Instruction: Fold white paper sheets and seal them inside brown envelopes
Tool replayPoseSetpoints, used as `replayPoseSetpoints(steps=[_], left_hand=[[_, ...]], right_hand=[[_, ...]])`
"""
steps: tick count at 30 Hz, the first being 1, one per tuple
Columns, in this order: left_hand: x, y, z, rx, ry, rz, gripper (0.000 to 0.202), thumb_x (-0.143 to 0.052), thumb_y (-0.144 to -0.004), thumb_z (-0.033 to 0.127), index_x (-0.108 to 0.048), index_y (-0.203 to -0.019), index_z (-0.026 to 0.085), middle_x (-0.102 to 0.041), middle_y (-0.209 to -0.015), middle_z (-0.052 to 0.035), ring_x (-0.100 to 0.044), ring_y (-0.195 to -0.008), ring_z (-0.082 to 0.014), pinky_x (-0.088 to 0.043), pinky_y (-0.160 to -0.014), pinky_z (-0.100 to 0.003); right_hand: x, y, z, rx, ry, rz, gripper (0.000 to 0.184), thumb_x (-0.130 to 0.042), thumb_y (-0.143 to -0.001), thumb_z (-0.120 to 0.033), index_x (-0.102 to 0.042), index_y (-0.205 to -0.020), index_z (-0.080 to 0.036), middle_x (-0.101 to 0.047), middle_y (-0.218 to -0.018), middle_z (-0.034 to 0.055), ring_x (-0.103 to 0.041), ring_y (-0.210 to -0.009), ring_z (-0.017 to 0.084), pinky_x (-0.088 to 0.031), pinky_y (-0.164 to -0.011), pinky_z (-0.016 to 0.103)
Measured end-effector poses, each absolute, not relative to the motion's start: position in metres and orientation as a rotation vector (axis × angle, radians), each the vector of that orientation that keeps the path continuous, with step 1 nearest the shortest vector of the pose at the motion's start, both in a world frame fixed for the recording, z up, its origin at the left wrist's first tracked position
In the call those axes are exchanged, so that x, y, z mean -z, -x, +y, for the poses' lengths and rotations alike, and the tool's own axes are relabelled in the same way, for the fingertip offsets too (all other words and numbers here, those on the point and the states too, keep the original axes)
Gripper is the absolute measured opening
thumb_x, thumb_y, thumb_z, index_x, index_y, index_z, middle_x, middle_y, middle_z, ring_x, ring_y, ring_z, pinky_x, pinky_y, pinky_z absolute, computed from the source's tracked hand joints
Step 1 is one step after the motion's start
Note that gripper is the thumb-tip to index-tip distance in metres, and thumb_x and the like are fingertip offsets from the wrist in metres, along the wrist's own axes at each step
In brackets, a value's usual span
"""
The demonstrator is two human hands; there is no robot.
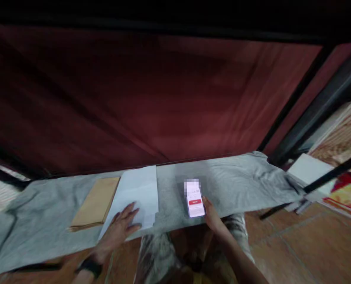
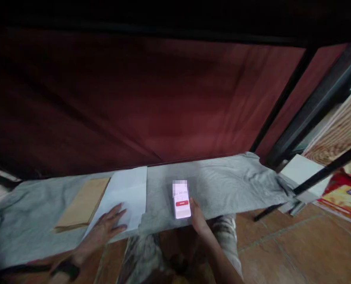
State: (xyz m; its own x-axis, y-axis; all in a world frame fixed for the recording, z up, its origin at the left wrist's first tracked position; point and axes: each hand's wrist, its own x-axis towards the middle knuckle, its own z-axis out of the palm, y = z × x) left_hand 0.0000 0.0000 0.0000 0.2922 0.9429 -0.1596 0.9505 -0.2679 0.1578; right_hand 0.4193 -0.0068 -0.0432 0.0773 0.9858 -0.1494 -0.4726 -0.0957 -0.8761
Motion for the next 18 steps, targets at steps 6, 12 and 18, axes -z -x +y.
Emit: replayPoseSetpoints(steps=[6, 12, 18], left_hand=[[0.008, 0.001, -0.004, 0.031, -2.366, 1.774, 0.065, -0.060, -0.090, 0.052, -0.048, -0.150, 0.031, -0.042, -0.161, -0.0075, -0.042, -0.147, -0.0280, -0.029, -0.123, -0.052], [0.028, 0.025, -0.007, -0.067, -2.463, 1.733, 0.071, -0.060, -0.087, 0.062, -0.049, -0.150, 0.033, -0.049, -0.157, -0.0062, -0.048, -0.143, -0.0291, -0.034, -0.121, -0.052], [0.042, 0.031, -0.002, -0.190, -2.523, 1.692, 0.065, -0.058, -0.087, 0.063, -0.054, -0.146, 0.035, -0.058, -0.150, -0.0038, -0.056, -0.135, -0.0265, -0.045, -0.115, -0.043]], right_hand=[[0.044, -0.418, -0.005, -1.428, 0.962, -0.653, 0.054, -0.071, -0.078, -0.072, -0.075, -0.093, -0.021, -0.077, -0.091, 0.0094, -0.069, -0.078, 0.026, -0.052, -0.077, 0.039], [0.041, -0.413, -0.005, -1.454, 0.935, -0.595, 0.053, -0.071, -0.078, -0.072, -0.075, -0.093, -0.021, -0.077, -0.089, 0.0072, -0.069, -0.077, 0.024, -0.053, -0.077, 0.037], [0.045, -0.416, -0.002, -1.481, 0.932, -0.563, 0.053, -0.072, -0.079, -0.071, -0.074, -0.093, -0.020, -0.078, -0.092, 0.0067, -0.070, -0.080, 0.023, -0.052, -0.077, 0.036]])
